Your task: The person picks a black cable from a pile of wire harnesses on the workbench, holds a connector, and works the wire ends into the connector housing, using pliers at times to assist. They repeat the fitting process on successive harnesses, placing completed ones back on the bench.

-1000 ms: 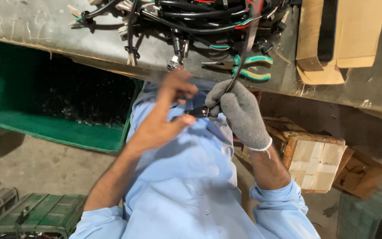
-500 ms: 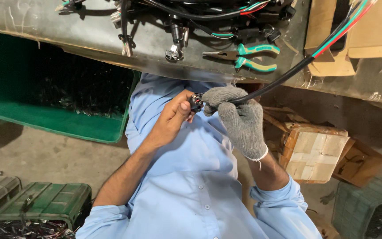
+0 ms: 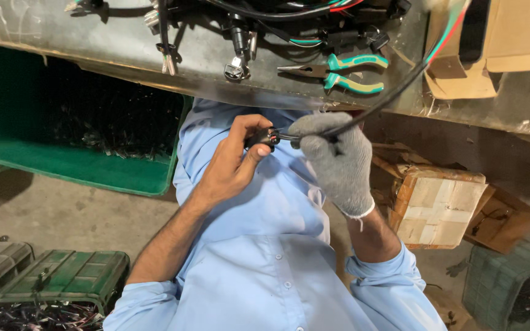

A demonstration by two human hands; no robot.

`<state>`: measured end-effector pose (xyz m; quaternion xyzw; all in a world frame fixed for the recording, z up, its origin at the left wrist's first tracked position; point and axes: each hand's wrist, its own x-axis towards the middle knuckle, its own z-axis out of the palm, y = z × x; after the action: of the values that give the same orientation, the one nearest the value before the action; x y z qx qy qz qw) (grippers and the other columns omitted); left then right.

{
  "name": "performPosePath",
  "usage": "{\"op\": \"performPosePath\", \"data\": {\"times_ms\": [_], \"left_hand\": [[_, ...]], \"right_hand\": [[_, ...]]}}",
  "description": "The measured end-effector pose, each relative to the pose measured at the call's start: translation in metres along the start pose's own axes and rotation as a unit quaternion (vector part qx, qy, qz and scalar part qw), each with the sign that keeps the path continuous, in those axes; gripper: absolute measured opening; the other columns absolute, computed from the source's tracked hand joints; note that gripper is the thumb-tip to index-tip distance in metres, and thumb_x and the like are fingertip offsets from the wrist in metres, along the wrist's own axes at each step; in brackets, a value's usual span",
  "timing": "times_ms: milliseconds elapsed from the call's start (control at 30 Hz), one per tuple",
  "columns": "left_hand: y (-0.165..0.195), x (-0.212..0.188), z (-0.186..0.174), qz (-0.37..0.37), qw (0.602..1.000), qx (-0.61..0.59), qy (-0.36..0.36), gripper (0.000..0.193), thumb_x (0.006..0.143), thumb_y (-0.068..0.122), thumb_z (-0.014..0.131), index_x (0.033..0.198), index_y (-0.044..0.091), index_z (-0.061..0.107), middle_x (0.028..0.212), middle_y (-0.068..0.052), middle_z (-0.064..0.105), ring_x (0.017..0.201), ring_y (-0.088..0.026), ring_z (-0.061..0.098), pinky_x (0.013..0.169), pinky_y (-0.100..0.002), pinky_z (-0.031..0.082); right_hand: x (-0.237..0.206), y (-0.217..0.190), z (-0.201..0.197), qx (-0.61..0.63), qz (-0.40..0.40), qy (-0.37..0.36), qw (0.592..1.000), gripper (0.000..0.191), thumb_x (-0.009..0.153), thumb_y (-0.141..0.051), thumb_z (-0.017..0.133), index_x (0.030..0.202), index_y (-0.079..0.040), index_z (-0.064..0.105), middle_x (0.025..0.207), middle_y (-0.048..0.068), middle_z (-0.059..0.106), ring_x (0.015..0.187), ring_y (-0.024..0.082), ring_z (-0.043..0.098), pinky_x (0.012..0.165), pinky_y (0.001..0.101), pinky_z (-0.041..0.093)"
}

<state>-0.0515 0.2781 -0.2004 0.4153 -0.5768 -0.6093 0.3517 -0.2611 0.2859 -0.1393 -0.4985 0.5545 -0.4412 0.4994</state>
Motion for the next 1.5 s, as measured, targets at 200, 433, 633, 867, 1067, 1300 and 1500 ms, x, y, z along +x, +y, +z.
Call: {"op": "performPosePath", "data": {"times_ms": [200, 433, 633, 867, 1067, 1300, 1500], "left_hand": [[-0.006, 0.003, -0.001, 0.001, 1.000, -0.022, -0.008, 0.038, 0.109, 0.029, 0.058, 0.133, 0.000, 0.050, 0.115, -0.011, 0.063, 0.108, -0.020, 0.061, 0.099, -0.035, 0.050], [-0.006, 0.004, 0.002, -0.018, 1.000, -0.013, 0.000, 0.039, 0.108, 0.030, 0.059, 0.131, -0.001, 0.050, 0.113, -0.011, 0.066, 0.104, -0.019, 0.063, 0.093, -0.034, 0.051], [-0.004, 0.001, 0.008, -0.035, 0.999, -0.015, -0.027, 0.037, 0.107, 0.027, 0.061, 0.130, -0.001, 0.050, 0.106, -0.011, 0.065, 0.098, -0.019, 0.063, 0.090, -0.034, 0.053], [-0.021, 0.013, -0.007, 0.046, 0.992, -0.040, -0.106, 0.034, 0.110, 0.023, 0.056, 0.134, -0.001, 0.054, 0.121, -0.011, 0.063, 0.114, -0.018, 0.061, 0.100, -0.034, 0.049], [-0.028, 0.016, 0.002, -0.040, 0.980, -0.159, -0.116, 0.033, 0.108, 0.023, 0.060, 0.131, -0.001, 0.055, 0.109, -0.009, 0.057, 0.100, -0.016, 0.052, 0.090, -0.035, 0.047], [-0.029, 0.014, 0.015, -0.097, 0.988, -0.064, -0.106, 0.032, 0.109, 0.023, 0.057, 0.134, 0.007, 0.046, 0.097, 0.000, 0.057, 0.090, -0.010, 0.055, 0.084, -0.033, 0.051], [-0.029, 0.016, 0.019, -0.150, 0.979, -0.116, -0.076, 0.028, 0.109, 0.017, 0.056, 0.133, 0.006, 0.048, 0.091, -0.008, 0.049, 0.082, -0.017, 0.045, 0.076, -0.034, 0.042]], "right_hand": [[0.004, 0.005, -0.001, -0.105, -0.057, -0.017, 0.993, 0.015, 0.092, 0.004, 0.072, 0.107, -0.001, 0.068, 0.109, 0.010, 0.075, 0.099, 0.017, 0.072, 0.089, 0.0317, 0.059], [0.011, 0.017, 0.001, -0.145, -0.070, -0.008, 0.987, 0.020, 0.089, 0.004, 0.074, 0.109, 0.000, 0.072, 0.109, 0.009, 0.075, 0.098, 0.017, 0.072, 0.087, 0.0308, 0.058], [0.010, 0.019, 0.006, -0.079, -0.059, -0.030, 0.995, 0.022, 0.089, 0.000, 0.078, 0.111, 0.000, 0.072, 0.114, 0.010, 0.076, 0.106, 0.020, 0.073, 0.093, 0.0325, 0.059], [0.014, 0.010, -0.003, -0.168, -0.107, -0.065, 0.978, 0.026, 0.080, -0.008, 0.088, 0.101, -0.006, 0.074, 0.099, 0.008, 0.072, 0.091, 0.023, 0.070, 0.082, 0.0326, 0.055], [-0.005, 0.028, 0.008, -0.168, -0.070, 0.006, 0.983, 0.028, 0.081, -0.009, 0.087, 0.102, -0.002, 0.070, 0.101, 0.007, 0.072, 0.091, 0.016, 0.069, 0.080, 0.0307, 0.057], [-0.012, 0.074, 0.014, -0.106, 0.132, 0.028, 0.985, 0.020, 0.090, -0.009, 0.072, 0.108, -0.001, 0.067, 0.092, 0.004, 0.071, 0.082, 0.009, 0.065, 0.074, 0.0259, 0.054], [-0.002, 0.101, 0.009, -0.101, 0.107, -0.036, 0.988, 0.023, 0.089, -0.011, 0.075, 0.106, 0.001, 0.065, 0.091, 0.005, 0.069, 0.084, 0.010, 0.065, 0.075, 0.0272, 0.054]]}}
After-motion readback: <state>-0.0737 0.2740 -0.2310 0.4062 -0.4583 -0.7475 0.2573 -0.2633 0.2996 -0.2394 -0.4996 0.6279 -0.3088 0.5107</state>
